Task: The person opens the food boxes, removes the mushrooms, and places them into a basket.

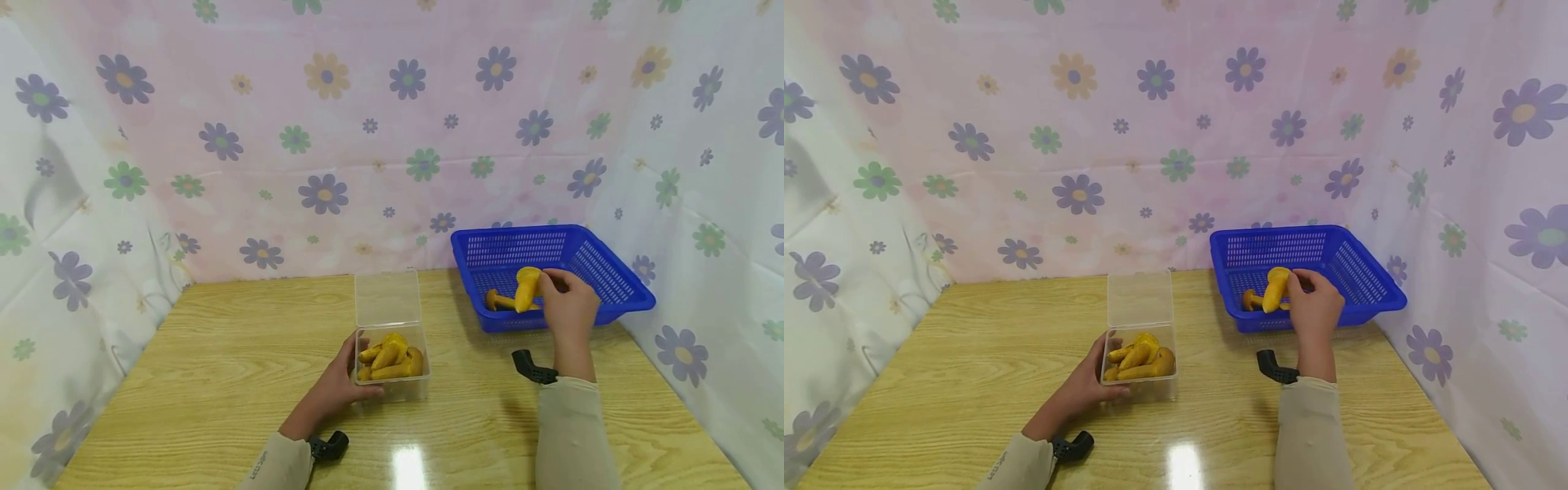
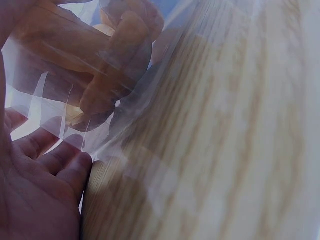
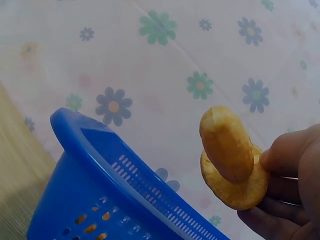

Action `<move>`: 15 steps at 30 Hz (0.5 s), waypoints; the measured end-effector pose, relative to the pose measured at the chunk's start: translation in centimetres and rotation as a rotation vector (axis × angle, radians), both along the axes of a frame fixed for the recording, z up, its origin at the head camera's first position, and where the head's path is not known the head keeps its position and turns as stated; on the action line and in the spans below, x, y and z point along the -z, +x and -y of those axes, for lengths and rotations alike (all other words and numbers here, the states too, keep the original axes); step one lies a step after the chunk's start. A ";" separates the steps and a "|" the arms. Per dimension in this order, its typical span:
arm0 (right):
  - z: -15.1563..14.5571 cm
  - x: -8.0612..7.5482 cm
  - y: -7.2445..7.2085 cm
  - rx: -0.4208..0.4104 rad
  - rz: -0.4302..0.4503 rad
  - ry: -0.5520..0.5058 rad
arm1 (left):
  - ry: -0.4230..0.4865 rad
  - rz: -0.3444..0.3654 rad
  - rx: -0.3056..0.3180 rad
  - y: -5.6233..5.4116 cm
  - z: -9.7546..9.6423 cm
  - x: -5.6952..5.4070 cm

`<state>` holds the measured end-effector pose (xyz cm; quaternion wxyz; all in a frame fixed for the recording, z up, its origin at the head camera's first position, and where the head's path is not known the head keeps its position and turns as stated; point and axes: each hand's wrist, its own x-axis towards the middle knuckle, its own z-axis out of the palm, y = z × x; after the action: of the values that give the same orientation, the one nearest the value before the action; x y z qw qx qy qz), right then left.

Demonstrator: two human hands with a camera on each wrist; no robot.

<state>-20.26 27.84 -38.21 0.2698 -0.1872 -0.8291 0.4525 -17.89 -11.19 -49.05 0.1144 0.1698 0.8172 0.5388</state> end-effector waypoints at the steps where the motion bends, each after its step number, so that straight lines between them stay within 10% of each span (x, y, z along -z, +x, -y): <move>1: -0.1 0.1 0.0 0.010 -0.002 -0.006 | 0.001 -0.001 0.000 0.0 0.0 0.0; 15: -1.4 1.0 -0.3 0.117 -0.025 -0.010 | 0.024 -0.007 0.010 -0.1 0.1 0.3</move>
<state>-20.52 29.29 -39.16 0.3053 -0.2310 -0.8111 0.4422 -18.04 -11.28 -49.38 0.1120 0.1770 0.8102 0.5474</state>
